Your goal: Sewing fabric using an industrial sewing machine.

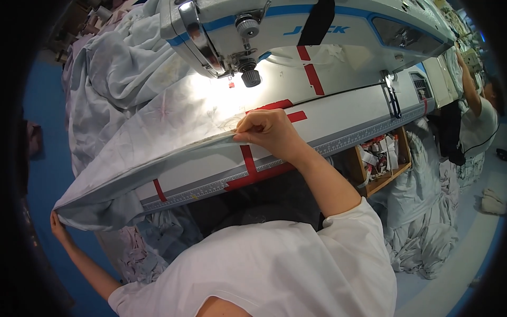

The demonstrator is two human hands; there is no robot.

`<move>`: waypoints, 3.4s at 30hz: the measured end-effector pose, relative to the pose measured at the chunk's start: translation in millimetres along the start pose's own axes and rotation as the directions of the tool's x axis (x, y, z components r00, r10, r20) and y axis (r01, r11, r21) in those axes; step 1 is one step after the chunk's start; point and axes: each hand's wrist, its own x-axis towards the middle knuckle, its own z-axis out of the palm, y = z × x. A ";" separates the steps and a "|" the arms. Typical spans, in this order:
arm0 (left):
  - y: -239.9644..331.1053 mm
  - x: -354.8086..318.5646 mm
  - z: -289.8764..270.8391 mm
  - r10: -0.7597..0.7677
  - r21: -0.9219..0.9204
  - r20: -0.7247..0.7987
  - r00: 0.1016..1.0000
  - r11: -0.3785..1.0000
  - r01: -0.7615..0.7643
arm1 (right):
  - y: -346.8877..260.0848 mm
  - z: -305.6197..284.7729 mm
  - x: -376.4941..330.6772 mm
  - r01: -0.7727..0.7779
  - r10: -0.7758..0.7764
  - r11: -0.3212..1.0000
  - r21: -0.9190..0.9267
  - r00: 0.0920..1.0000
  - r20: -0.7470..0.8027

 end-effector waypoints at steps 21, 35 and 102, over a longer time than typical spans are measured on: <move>1.8 -55.2 38.2 0.085 0.483 -0.077 0.993 0.875 -0.038 | -22.5 15.4 -34.2 0.528 -0.536 0.574 -0.626 0.820 0.200; 116.2 -159.5 408.1 0.379 0.437 0.236 0.895 0.781 -0.446 | -7.8 9.0 -22.4 0.580 -0.450 0.521 -0.626 0.810 0.376; 244.8 -298.9 439.9 0.734 -0.598 0.674 -0.088 0.472 -0.648 | -39.2 -28.6 33.4 0.328 -0.269 0.423 -0.845 0.936 0.228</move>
